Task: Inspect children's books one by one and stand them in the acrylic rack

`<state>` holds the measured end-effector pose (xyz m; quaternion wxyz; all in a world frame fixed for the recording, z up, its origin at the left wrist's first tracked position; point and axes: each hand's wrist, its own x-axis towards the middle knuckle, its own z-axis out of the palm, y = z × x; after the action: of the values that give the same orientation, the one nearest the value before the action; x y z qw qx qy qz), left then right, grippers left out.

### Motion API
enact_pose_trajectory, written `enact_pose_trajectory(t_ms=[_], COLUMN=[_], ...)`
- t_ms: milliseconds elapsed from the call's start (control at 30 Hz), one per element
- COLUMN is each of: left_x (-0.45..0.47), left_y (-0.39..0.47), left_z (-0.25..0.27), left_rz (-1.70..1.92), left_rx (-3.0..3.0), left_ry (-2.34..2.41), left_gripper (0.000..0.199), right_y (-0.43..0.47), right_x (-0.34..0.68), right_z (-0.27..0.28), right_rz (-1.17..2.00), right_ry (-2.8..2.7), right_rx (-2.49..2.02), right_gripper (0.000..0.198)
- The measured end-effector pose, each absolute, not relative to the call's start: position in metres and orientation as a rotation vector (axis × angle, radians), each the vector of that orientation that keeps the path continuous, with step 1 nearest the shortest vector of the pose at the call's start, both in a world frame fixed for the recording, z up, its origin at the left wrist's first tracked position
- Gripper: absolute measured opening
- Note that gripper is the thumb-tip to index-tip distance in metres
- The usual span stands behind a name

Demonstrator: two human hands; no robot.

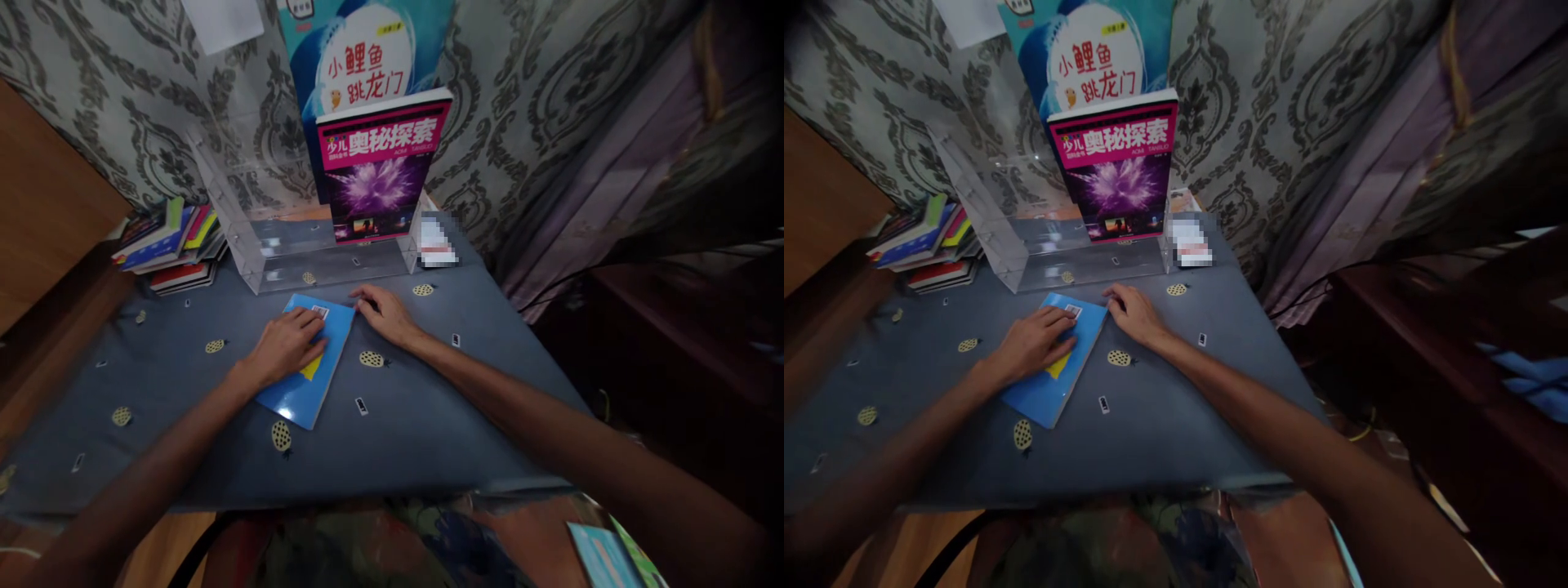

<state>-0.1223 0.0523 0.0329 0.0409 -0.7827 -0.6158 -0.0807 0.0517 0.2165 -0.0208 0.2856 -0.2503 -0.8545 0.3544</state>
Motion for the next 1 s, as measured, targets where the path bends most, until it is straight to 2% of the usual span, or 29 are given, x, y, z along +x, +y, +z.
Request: enact_pose_trajectory(t_ms=[133, 433, 667, 1000], left_x=[-0.079, -0.072, -0.097, -0.088], left_y=[0.057, 0.057, 0.043, 0.042], left_z=[0.032, 0.022, 0.019, 0.013], left_rz=[-0.120, -0.085, -0.164, -0.193], left_rx=[-2.084, -2.082, -2.265, -2.178], left_ry=[-2.066, -2.075, -1.852, -1.859], left_gripper=[0.040, 0.019, 0.032, 0.034], right_y=[0.215, 0.208, 0.199, 0.198], right_x=[0.053, 0.062, 0.061, 0.064], right_z=[-0.018, -0.004, -0.001, 0.002], right_rz=[1.057, 1.187, 1.257, 1.270], right_ry=[-2.232, -2.180, -2.252, -2.229], right_rx=[-0.651, -0.664, -0.599, -0.590], right_gripper=[0.027, 0.029, 0.030, 0.029])
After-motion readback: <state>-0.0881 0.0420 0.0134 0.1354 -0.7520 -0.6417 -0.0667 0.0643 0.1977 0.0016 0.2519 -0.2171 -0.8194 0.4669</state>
